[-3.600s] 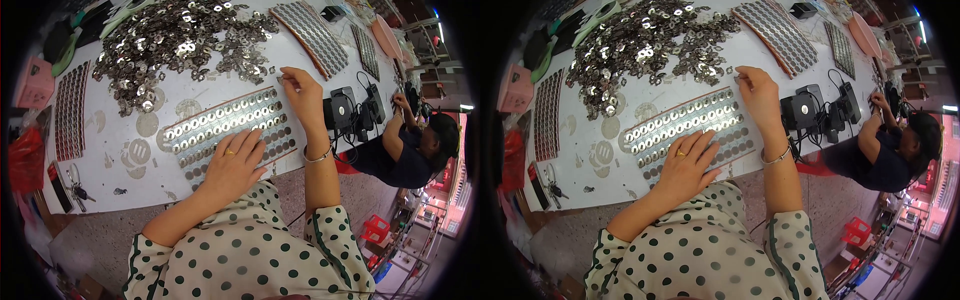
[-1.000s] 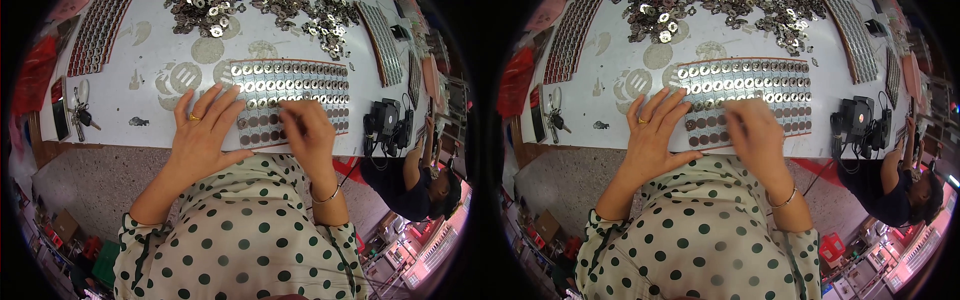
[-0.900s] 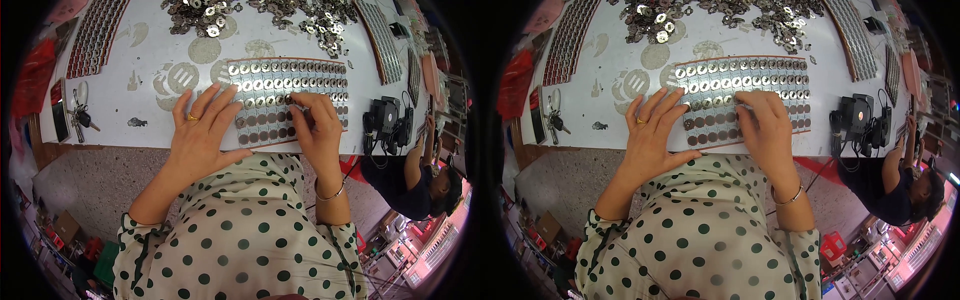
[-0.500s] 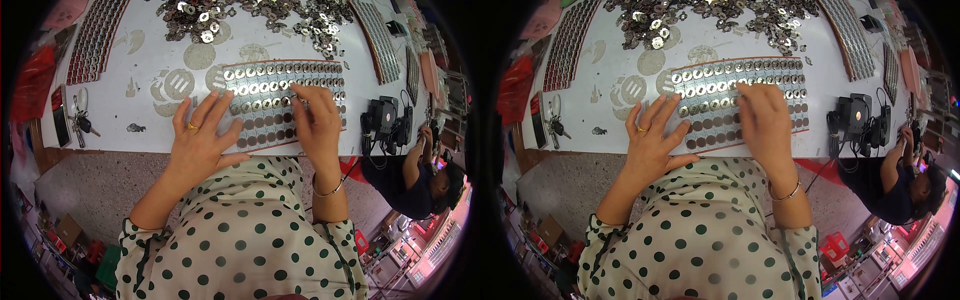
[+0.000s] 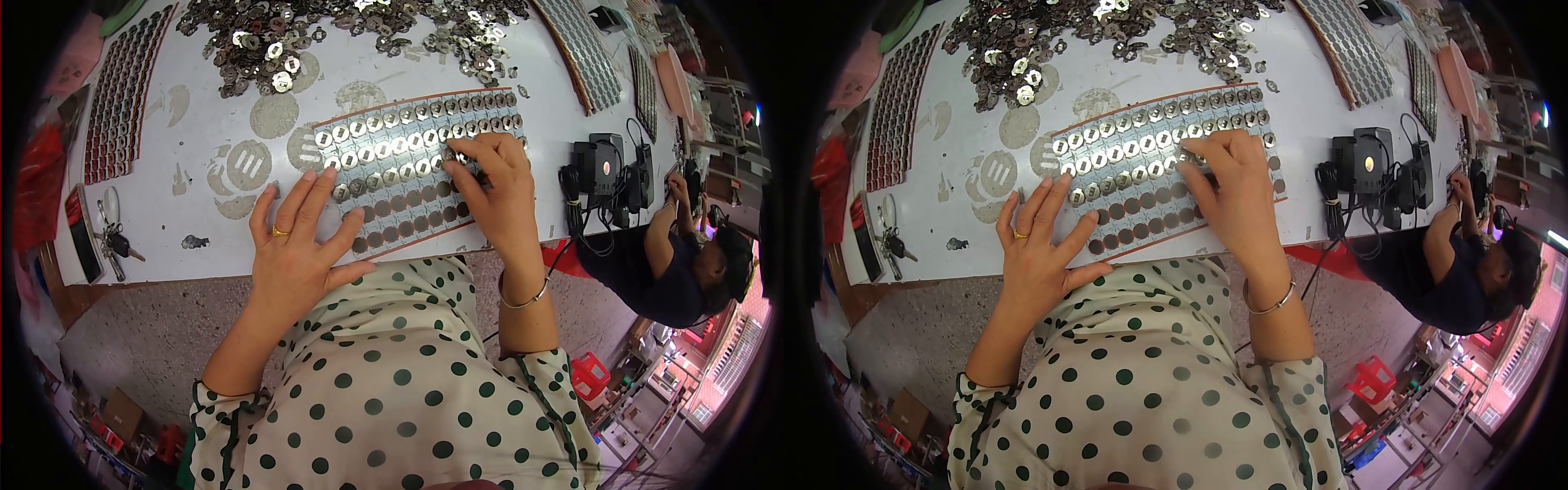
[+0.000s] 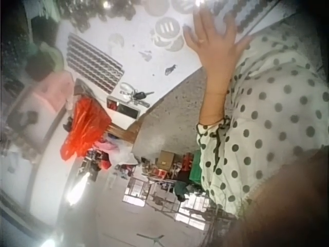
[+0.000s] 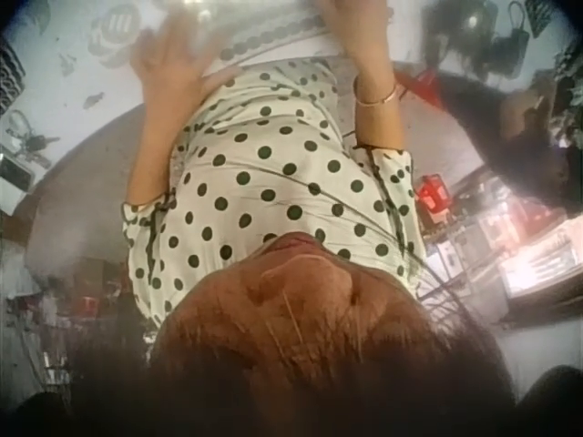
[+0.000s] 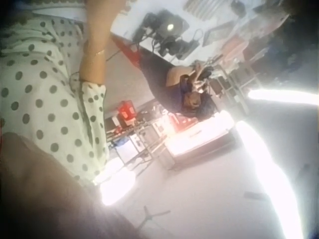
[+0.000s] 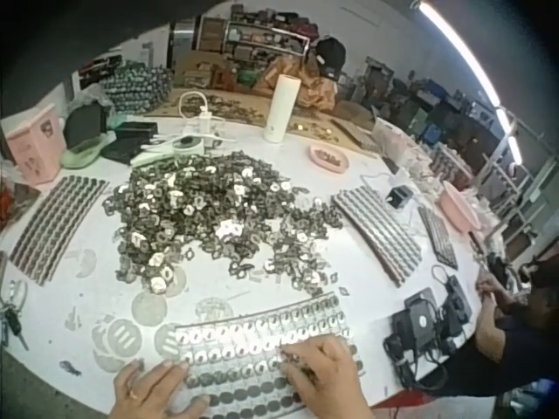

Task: The person assembles small circular metal caps onto a component strip by hand.

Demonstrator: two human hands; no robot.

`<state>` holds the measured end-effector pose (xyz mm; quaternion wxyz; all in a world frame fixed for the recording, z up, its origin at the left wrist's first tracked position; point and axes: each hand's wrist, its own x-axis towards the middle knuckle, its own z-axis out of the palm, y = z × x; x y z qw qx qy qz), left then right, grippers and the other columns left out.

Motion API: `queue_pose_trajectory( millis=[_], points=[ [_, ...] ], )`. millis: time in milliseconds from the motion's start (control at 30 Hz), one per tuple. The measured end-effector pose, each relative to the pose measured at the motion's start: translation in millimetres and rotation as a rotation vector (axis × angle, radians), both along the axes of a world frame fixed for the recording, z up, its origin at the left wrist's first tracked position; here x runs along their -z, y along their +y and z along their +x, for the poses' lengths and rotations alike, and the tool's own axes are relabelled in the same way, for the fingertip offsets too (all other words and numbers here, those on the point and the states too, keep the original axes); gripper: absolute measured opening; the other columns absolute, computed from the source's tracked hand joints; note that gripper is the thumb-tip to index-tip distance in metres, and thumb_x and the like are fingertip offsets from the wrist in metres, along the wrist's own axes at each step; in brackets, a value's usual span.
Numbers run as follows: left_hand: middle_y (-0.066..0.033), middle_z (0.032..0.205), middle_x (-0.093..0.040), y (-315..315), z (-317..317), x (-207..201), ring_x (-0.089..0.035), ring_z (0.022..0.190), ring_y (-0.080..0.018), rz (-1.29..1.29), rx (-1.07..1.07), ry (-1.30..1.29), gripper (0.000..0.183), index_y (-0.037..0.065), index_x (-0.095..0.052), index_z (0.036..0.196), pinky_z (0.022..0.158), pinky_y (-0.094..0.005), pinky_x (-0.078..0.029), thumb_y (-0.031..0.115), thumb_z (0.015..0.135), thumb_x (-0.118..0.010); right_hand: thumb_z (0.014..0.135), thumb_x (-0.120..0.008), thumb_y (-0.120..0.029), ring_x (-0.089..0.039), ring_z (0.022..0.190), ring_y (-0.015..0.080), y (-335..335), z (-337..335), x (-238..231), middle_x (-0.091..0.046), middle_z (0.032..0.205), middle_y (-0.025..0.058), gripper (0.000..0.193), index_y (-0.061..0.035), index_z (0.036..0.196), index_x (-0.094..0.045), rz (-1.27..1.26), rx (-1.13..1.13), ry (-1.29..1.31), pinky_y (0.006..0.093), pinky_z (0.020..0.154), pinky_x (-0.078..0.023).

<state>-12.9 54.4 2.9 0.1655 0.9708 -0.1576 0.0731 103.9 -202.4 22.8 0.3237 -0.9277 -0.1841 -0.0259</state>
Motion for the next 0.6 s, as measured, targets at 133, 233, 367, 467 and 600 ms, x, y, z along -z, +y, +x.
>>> queue_pose_trajectory(
  millis=[133,233,367,467,600],
  points=[
    [-0.016,0.156,-0.048,-3.4,-0.4,0.0,-0.04,0.146,-0.0316,-0.009,-0.014,0.01,0.064,0.019,-0.072,0.12,0.121,-0.0556,-0.02,0.069,0.081,-0.068,0.083,-0.076,-0.002,-0.058,0.094,0.0294,-4.0,6.5,4.9,-0.066,0.099,0.0068,0.023,-0.007,0.105,-0.074,0.081,-0.087,-0.012,0.039,0.083,-0.049],
    [-0.0159,0.157,-0.047,-5.4,0.8,-1.6,-0.039,0.146,-0.0315,-0.033,-0.025,0.027,0.064,0.019,-0.072,0.121,0.122,-0.0555,-0.02,0.068,0.08,-0.07,0.082,-0.075,-0.001,-0.058,0.089,0.0266,1.1,6.5,4.9,-0.066,0.097,0.0066,0.023,-0.007,0.104,-0.072,0.156,-0.107,0.02,0.0367,0.08,-0.05],
    [-0.0161,0.156,-0.047,-5.9,1.4,-1.2,-0.039,0.147,-0.0318,-0.034,-0.017,0.014,0.064,0.019,-0.072,0.122,0.122,-0.0552,-0.02,0.067,0.081,-0.07,0.082,-0.074,-0.001,-0.06,0.087,0.0229,1.9,9.1,-6.1,-0.066,0.095,0.0068,0.025,-0.0071,0.107,-0.071,0.103,0.034,0.149,0.0333,0.076,-0.051],
    [-0.0158,0.156,-0.047,-6.6,1.9,-2.6,-0.038,0.147,-0.032,-0.057,-0.021,0.017,0.063,0.019,-0.072,0.122,0.122,-0.0556,-0.018,0.066,0.08,-0.071,0.081,-0.074,0.0,-0.061,0.088,0.0202,-0.2,12.1,0.4,-0.066,0.096,0.0067,0.028,-0.0065,0.108,-0.071,0.129,-0.043,0.098,0.0307,0.073,-0.051],
    [-0.0153,0.156,-0.046,-8.4,4.9,-9.8,-0.037,0.147,-0.0329,-0.133,-0.034,0.076,0.058,0.018,-0.072,0.122,0.121,-0.0561,-0.017,0.058,0.08,-0.076,0.081,-0.072,0.005,-0.064,0.089,0.0188,0.3,15.9,-1.0,-0.064,0.096,0.0067,0.031,-0.0054,0.11,-0.07,0.201,-0.122,0.048,0.0297,0.074,-0.054]
  ],
)
